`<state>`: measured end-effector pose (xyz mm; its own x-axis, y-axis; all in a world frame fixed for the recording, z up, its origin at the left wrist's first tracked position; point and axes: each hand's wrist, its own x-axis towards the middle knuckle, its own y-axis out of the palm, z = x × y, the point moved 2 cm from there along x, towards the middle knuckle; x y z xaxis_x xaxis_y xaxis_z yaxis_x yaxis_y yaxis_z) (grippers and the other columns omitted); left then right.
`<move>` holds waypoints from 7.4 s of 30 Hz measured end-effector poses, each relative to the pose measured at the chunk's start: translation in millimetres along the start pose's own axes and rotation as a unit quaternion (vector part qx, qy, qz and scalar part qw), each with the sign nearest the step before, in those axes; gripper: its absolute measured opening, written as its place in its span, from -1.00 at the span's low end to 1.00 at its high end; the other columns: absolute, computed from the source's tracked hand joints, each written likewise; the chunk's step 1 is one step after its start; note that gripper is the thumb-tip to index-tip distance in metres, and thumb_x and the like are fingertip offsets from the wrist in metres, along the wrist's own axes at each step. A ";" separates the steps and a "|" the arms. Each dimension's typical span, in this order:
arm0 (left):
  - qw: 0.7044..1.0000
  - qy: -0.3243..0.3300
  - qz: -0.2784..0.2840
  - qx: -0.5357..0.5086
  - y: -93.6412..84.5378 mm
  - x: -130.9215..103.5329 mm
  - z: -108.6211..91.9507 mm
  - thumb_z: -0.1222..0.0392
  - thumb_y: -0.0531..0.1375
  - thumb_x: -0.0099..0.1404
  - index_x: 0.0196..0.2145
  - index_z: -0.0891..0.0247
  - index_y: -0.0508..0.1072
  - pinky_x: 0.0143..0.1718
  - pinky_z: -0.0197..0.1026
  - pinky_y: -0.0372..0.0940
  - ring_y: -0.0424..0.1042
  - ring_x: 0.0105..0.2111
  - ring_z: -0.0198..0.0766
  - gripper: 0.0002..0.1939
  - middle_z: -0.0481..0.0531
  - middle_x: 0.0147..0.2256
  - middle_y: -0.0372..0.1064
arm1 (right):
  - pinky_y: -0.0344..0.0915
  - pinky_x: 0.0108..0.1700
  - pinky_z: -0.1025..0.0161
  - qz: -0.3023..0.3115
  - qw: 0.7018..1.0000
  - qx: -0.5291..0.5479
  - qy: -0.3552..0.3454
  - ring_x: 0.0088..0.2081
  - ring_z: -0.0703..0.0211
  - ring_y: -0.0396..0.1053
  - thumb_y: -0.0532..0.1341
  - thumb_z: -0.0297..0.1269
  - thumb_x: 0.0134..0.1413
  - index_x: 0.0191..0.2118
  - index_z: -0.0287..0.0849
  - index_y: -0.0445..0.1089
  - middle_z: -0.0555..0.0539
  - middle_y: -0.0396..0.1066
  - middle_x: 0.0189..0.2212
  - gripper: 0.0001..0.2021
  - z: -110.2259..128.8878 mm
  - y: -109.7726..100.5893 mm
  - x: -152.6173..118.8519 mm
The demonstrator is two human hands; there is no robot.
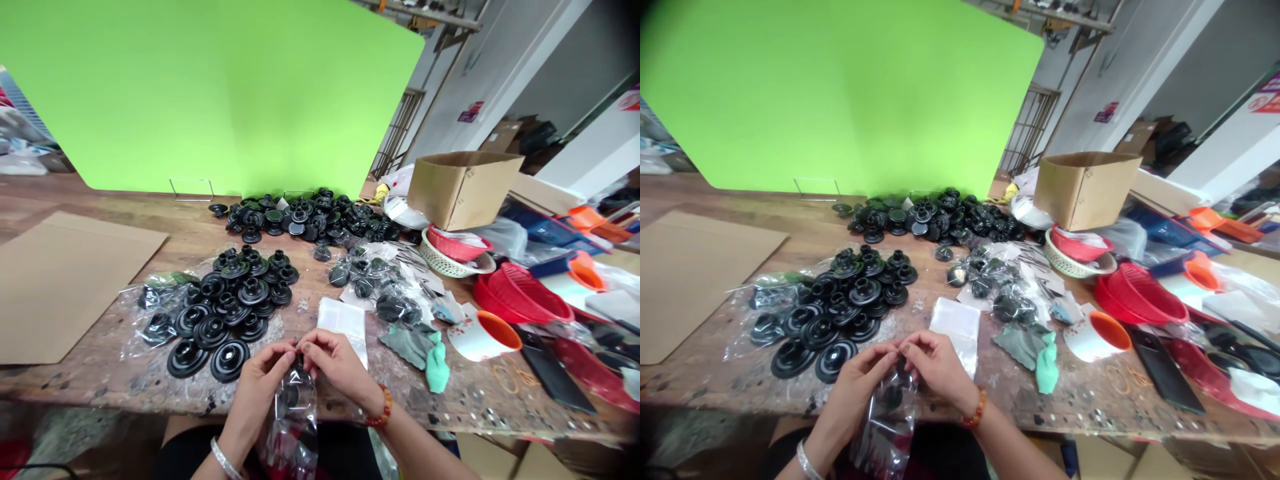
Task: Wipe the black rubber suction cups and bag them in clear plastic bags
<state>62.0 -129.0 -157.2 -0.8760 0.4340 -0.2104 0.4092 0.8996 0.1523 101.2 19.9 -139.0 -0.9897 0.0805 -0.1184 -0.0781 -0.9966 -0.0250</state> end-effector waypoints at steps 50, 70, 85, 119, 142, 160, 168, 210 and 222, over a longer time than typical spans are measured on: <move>0.987 0.033 -0.065 0.141 -6.2 -8.5 -5.1 0.01 0.13 0.27 -0.37 0.17 0.36 -0.26 -0.22 0.21 0.33 -0.36 -0.21 -0.80 -0.08 -0.41 0.34 | 0.11 -0.36 0.26 -0.082 0.926 -0.368 -0.008 -0.41 0.17 0.29 -0.04 -0.30 0.32 -0.40 -0.16 0.24 -0.04 0.33 -0.46 -0.74 -7.3 27.0 -10.9; 0.983 0.032 0.003 -0.182 -1.6 -15.9 -19.8 0.12 0.31 0.16 -0.47 0.24 0.48 0.00 -0.16 0.23 0.40 -0.19 -0.18 -0.84 0.00 -0.40 0.41 | 0.24 -0.30 0.35 -0.042 0.977 0.200 0.063 -0.38 0.31 0.27 0.36 -0.13 -0.04 -0.57 -0.22 0.24 -0.02 0.31 -0.32 -0.65 17.2 12.2 -13.3; 0.985 -0.070 0.022 -0.153 -5.0 -18.0 -30.4 0.09 0.30 0.18 -0.41 0.23 0.43 -0.33 -0.34 0.26 0.29 -0.39 -0.33 -0.83 -0.08 -0.40 0.33 | 0.20 -0.10 0.29 -0.011 0.986 -0.074 -0.150 -0.14 0.20 0.27 0.24 -0.22 0.14 -0.50 -0.20 0.33 -0.08 0.26 -0.21 -0.76 36.0 -5.0 -11.8; 0.976 0.105 0.058 0.181 18.6 -11.5 8.0 0.17 0.15 0.28 -0.17 0.11 0.55 -0.04 -0.09 0.25 0.42 -0.11 -0.03 -0.78 0.14 -0.12 0.46 | 0.21 -0.14 0.08 -0.100 0.865 -0.460 -0.176 -0.19 0.01 0.23 0.28 -0.30 0.08 -0.34 -0.17 0.47 -0.15 0.37 -0.30 -0.94 -0.8 -52.1 -9.4; 0.987 -0.136 0.012 -0.088 12.0 -10.3 -13.9 -0.01 0.34 0.08 -0.25 0.25 0.60 -0.12 -0.16 0.35 0.50 -0.20 -0.08 -0.67 0.11 -0.29 0.58 | 0.21 0.07 0.08 0.112 0.801 -0.403 -0.428 -0.15 0.09 0.27 0.07 -0.42 0.17 -0.34 -0.19 0.38 -0.13 0.44 -0.30 -0.85 17.5 32.2 -33.6; 0.986 -0.039 -0.160 0.023 -33.7 -10.3 -12.3 -0.14 0.34 -0.04 -0.73 0.23 0.25 -0.62 -0.34 0.06 0.09 -0.69 -0.41 -0.53 -0.18 -0.77 0.14 | 0.24 -0.02 0.14 -0.005 0.870 -0.463 -0.172 -0.11 0.07 0.28 0.13 -0.60 0.04 -0.17 -0.23 0.42 -0.17 0.35 -0.18 -0.74 12.0 9.6 103.2; 0.987 0.016 -0.139 0.077 -24.0 -5.9 -15.8 -0.13 0.29 0.03 -0.51 0.23 0.53 -0.58 -0.31 0.17 0.25 -0.58 -0.29 -0.66 -0.06 -0.58 0.39 | 0.24 -0.13 0.25 0.017 0.982 -0.177 -0.066 -0.23 0.17 0.33 0.05 -0.24 0.28 -0.30 -0.20 0.48 -0.09 0.41 -0.30 -0.72 29.4 17.3 27.0; 0.976 0.018 0.098 0.194 -48.6 -13.7 -48.4 0.02 0.18 0.25 -0.43 0.21 0.42 -0.44 -0.32 0.13 0.19 -0.48 -0.30 -0.78 -0.11 -0.51 0.22 | 0.27 -0.10 0.24 0.090 0.958 -0.217 -0.164 -0.16 0.18 0.33 0.15 -0.60 -0.05 -0.01 -0.09 0.44 -0.11 0.33 -0.01 -0.54 8.1 -4.7 23.3; 0.932 0.186 0.031 0.311 -21.1 -18.2 -56.7 0.17 0.25 0.19 -0.46 0.09 0.60 -0.33 -0.25 0.25 0.38 -0.39 -0.21 -0.87 -0.01 -0.45 0.36 | 0.16 -0.47 0.34 -0.094 0.991 -0.088 -0.025 -0.50 0.30 0.19 0.30 -0.19 -0.04 -0.38 -0.20 0.33 0.06 0.29 -0.54 -0.79 48.2 7.4 28.0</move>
<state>54.8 -158.6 -101.8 -0.8258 0.5443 0.1474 0.4302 0.7771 -0.4595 67.1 14.0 -94.7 -0.9646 0.2597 -0.0466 -0.2441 -0.9455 -0.2156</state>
